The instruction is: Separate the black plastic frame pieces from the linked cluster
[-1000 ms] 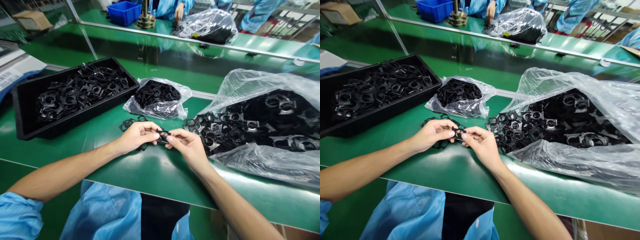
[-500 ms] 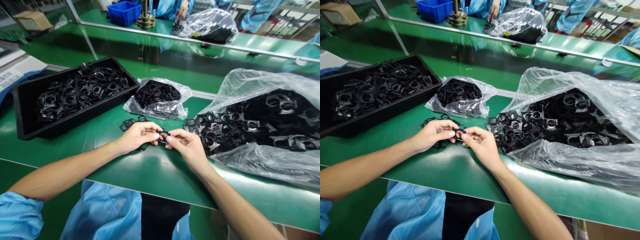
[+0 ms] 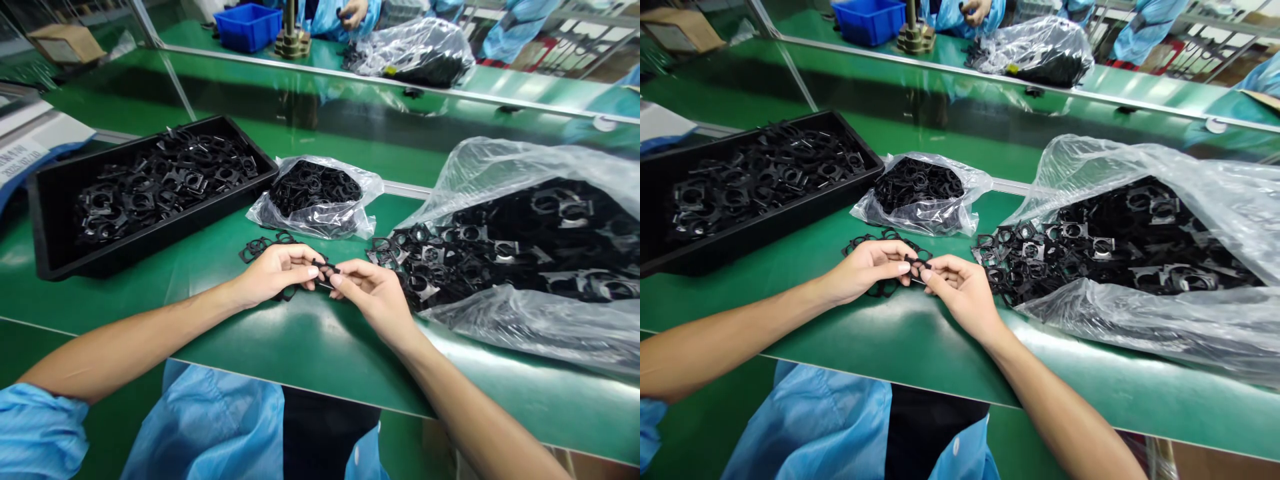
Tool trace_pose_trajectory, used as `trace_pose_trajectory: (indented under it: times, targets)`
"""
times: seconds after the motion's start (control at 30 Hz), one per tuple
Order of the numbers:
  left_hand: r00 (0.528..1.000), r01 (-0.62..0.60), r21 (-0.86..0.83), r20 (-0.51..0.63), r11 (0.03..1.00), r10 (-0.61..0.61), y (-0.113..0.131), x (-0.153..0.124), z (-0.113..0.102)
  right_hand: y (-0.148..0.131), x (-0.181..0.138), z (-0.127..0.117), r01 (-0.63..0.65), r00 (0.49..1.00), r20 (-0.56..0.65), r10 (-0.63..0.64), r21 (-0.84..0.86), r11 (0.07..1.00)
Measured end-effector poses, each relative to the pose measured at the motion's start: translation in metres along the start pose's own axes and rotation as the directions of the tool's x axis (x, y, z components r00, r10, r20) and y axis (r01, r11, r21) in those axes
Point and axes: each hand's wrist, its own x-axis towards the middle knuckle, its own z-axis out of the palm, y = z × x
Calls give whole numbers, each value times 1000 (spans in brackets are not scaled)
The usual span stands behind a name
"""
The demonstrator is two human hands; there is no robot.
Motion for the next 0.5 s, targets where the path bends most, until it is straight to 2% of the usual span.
trace_pose_trajectory:
  times: [0.5]
  targets:
    - [1000, 2, 17, 12, 1000, -2, -1, 0, 0, 3, 0, 0, 19, 1000, 14, -18, -55, 998]
